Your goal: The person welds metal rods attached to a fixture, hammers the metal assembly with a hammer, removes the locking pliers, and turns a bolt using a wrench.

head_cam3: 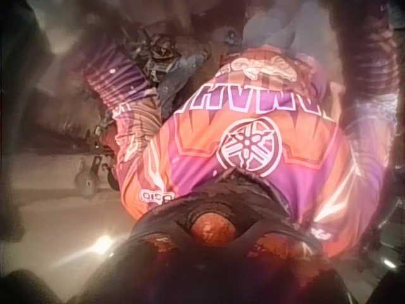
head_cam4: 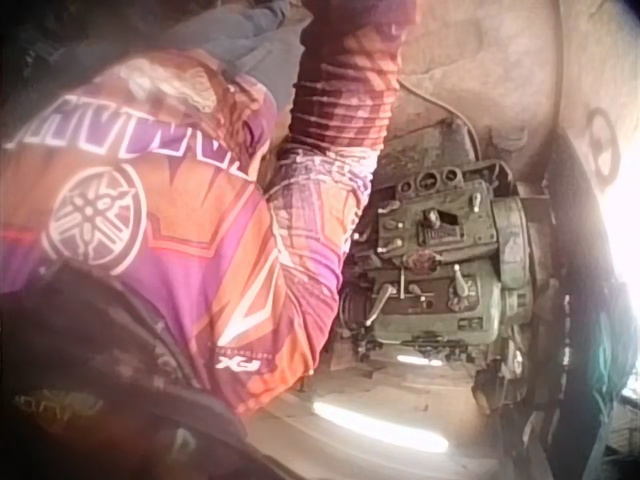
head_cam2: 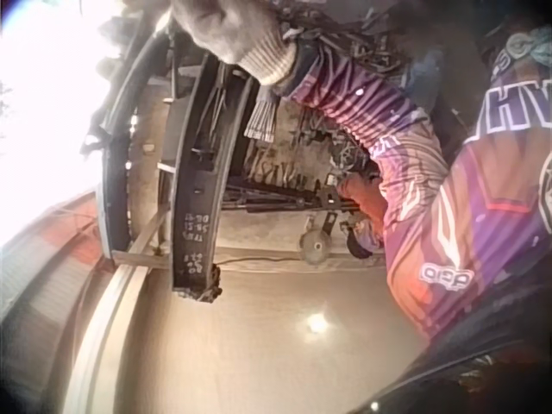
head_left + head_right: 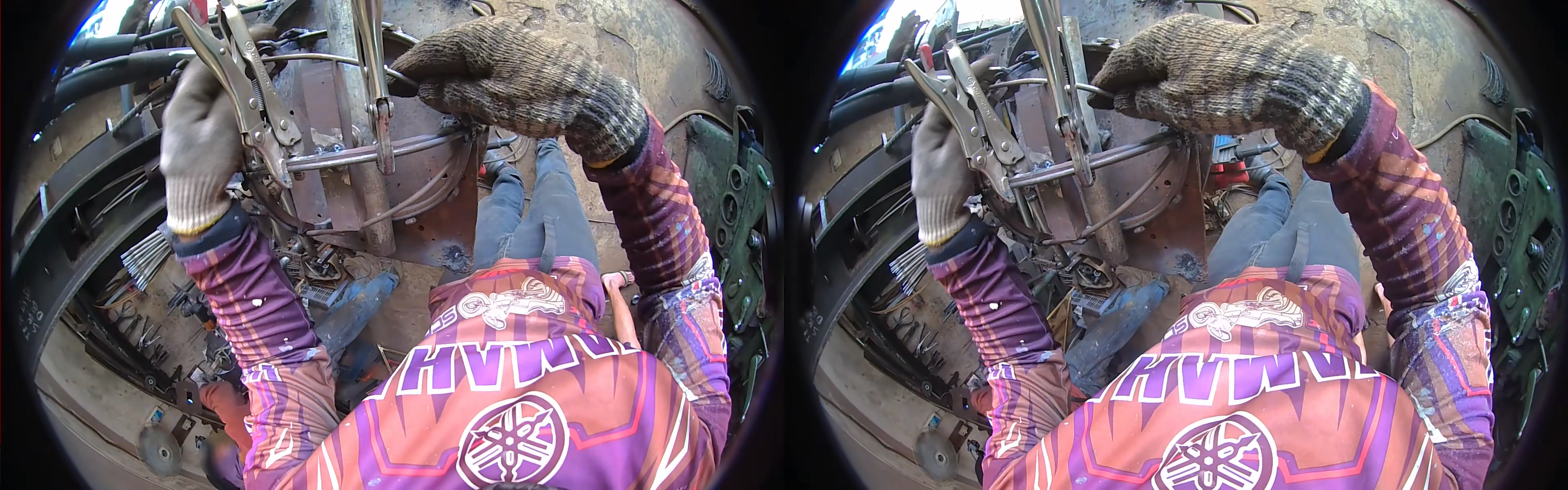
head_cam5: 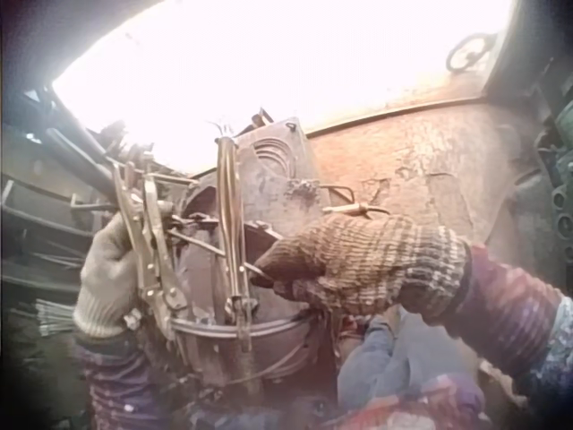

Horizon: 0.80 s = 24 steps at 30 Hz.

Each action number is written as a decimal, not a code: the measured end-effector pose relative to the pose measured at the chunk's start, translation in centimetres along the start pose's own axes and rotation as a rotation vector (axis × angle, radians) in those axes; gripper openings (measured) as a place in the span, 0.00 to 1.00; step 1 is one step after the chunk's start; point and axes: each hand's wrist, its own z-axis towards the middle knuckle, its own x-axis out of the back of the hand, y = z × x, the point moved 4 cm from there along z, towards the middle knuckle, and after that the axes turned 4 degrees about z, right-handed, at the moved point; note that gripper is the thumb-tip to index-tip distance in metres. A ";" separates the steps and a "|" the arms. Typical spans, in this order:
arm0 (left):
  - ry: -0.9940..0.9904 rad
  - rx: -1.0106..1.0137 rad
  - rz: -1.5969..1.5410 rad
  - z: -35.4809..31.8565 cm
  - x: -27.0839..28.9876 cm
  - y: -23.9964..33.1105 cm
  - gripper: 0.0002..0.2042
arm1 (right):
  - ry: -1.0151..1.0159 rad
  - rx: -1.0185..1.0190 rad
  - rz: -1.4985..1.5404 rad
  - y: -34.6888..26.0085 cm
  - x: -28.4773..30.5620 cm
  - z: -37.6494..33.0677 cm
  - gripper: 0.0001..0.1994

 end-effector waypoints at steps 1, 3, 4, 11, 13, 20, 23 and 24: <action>0.125 0.074 0.025 -0.1 0.8 0.3 0.12 | -0.001 -0.040 0.027 0.1 -0.1 0.0 0.16; 0.451 -0.002 -0.055 -2.0 2.5 2.1 0.12 | -0.006 0.017 -0.019 0.3 -0.1 0.0 0.18; 0.555 -0.050 -0.088 -2.9 3.5 2.6 0.13 | -0.011 0.075 -0.067 0.2 0.0 0.0 0.20; -0.097 -0.264 0.778 -2.2 -4.1 11.0 0.15 | -0.159 -0.137 0.069 1.2 0.1 0.9 0.23; -0.192 -0.211 0.927 -2.3 -2.7 12.1 0.15 | -0.179 0.036 0.124 1.0 -0.2 2.0 0.24; -0.401 -0.184 0.918 -0.3 -3.7 10.9 0.14 | -0.173 0.019 0.112 1.1 0.4 1.4 0.24; -0.391 -0.214 0.884 -0.4 -3.7 10.5 0.15 | -0.174 0.023 0.127 1.1 0.4 1.5 0.24; -0.381 -0.239 0.876 -0.3 -3.7 10.4 0.15 | -0.169 0.019 0.128 1.4 0.7 1.4 0.24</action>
